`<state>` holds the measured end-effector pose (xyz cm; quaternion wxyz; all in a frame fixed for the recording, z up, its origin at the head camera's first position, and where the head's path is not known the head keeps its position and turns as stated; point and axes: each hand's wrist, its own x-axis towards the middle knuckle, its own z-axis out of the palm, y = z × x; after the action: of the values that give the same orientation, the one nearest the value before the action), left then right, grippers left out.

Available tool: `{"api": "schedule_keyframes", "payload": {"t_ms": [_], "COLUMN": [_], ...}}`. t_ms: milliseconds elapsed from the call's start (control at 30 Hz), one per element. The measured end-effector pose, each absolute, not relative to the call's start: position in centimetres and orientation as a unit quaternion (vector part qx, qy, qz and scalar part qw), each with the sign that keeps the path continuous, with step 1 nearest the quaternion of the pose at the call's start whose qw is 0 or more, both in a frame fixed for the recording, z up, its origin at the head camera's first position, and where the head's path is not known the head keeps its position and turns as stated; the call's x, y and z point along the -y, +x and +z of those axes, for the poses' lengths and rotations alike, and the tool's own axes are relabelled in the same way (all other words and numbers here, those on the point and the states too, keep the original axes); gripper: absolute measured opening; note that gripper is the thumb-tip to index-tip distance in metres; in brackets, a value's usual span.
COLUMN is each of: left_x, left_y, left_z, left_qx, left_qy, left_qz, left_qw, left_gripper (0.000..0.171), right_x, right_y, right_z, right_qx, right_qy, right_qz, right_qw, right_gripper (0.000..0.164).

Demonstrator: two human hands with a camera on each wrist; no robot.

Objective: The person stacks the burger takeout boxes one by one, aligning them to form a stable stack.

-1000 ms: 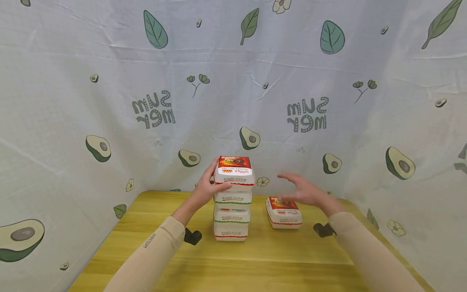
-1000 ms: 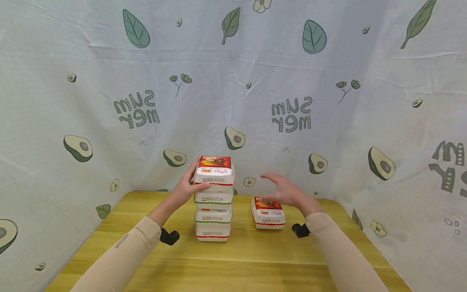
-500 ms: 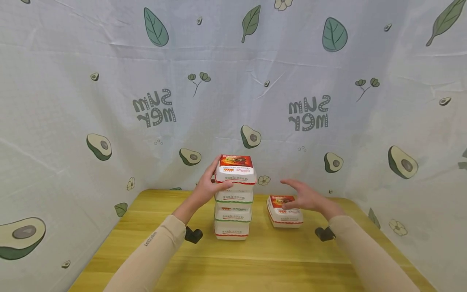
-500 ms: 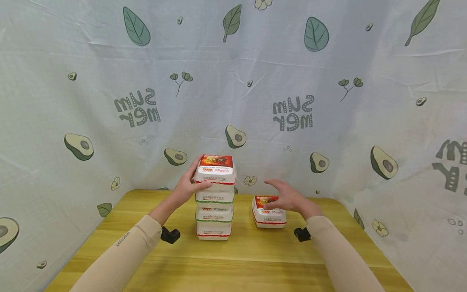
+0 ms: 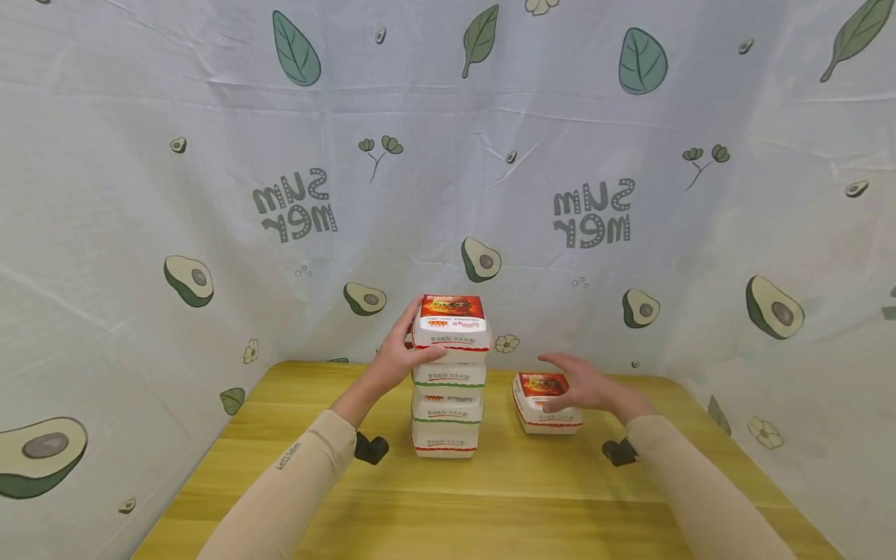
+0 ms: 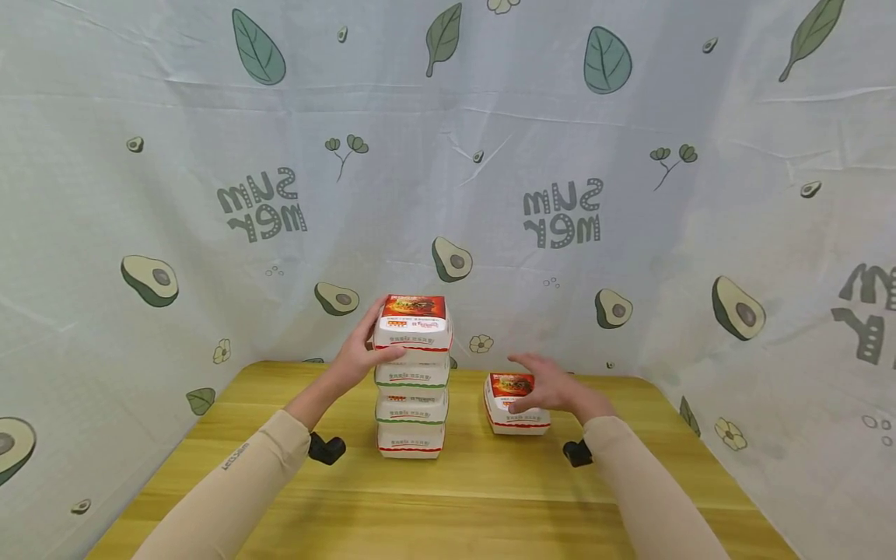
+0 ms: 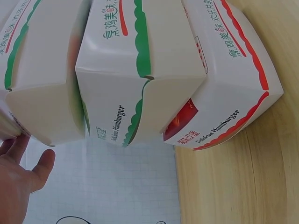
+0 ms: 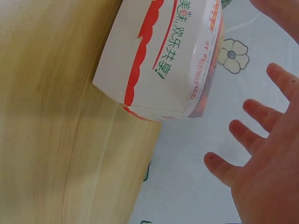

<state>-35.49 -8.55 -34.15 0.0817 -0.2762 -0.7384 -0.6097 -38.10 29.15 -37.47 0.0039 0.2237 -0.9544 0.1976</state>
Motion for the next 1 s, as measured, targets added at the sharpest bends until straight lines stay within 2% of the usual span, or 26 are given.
{"api": "schedule_keyframes", "payload": {"t_ms": [700,1000], "left_x": [8.7,8.8], "left_y": [-35.4,-35.4], "left_z": [-34.2,-34.0], "left_qx": [0.738,0.736], "left_qy": [-0.276,-0.272], "left_qz": [-0.612,-0.616], "left_qw": [0.069,0.071], "left_gripper": [0.096,0.095], "right_x": [-29.4,-29.0], "right_y": [-38.7,-38.8], "right_z": [-39.9,-40.3], "right_qx": [0.962,0.969], "right_qy": [0.179,0.166], "right_qz": [0.200,0.174], "right_qw": [-0.054,-0.047], "right_gripper": [0.108,0.109]}}
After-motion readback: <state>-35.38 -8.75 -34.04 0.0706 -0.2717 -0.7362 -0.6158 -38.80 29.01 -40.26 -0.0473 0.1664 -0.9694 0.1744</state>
